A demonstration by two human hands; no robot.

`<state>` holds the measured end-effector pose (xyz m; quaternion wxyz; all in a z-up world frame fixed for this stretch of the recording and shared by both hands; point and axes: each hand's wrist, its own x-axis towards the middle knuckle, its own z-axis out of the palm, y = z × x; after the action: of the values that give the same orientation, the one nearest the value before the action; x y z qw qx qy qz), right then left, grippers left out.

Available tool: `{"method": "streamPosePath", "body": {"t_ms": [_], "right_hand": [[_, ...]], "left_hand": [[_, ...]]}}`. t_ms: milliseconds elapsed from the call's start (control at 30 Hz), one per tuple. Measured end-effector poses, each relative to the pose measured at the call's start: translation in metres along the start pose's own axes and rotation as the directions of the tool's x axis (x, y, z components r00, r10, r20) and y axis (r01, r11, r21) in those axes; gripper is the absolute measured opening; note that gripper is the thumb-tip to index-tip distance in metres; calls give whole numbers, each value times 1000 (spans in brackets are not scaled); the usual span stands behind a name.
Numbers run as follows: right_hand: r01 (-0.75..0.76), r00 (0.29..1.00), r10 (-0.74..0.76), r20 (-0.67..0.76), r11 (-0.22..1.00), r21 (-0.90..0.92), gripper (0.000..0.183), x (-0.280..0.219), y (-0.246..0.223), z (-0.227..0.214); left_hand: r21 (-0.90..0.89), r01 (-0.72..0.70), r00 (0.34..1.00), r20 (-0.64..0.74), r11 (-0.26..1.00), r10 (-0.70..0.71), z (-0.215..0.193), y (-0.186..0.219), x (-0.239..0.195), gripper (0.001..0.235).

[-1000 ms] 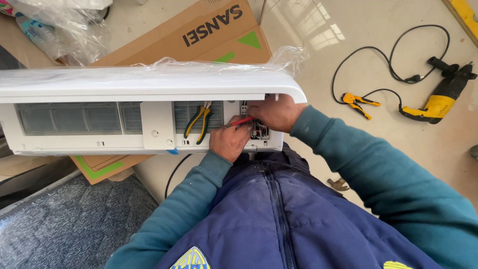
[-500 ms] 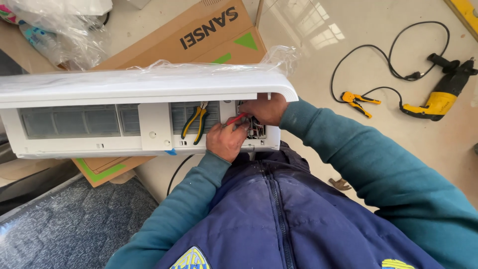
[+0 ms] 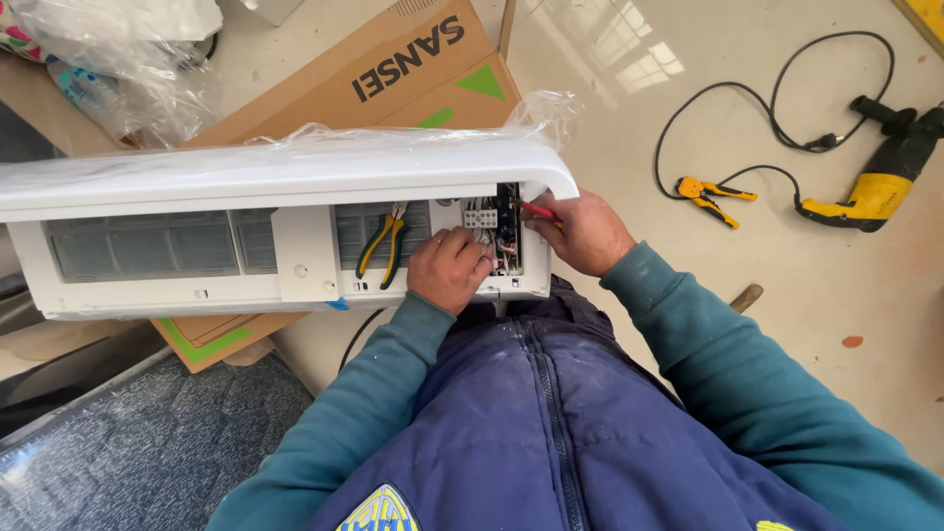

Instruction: The person works on the internal wiring of a white air conditioner unit, using a screwdriver to tighten connections on a terminal block. They also use pliers to manipulate wires and remove a small white plastic cover from the unit's interior.

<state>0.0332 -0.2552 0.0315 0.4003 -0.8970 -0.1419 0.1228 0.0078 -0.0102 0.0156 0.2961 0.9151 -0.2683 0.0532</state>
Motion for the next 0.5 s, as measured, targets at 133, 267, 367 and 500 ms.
{"method": "streamPosePath", "body": {"t_ms": [133, 267, 367, 500], "right_hand": [[-67, 998, 67, 18, 998, 19, 13, -1, 2, 6], [-39, 997, 42, -59, 997, 63, 13, -1, -1, 6], [-29, 997, 32, -71, 999, 45, 12, -3, 2, 10], [-47, 998, 48, -51, 999, 16, 14, -1, -1, 9]], "left_hand": [[21, 113, 993, 43, 993, -114, 11, 5, 4, 10], [67, 202, 978, 33, 977, -204, 21, 7, 4, 11], [73, 265, 964, 10, 962, -266, 28, 9, 1, 11], [76, 400, 911, 70, 913, -406, 22, 18, 13, 11]]}}
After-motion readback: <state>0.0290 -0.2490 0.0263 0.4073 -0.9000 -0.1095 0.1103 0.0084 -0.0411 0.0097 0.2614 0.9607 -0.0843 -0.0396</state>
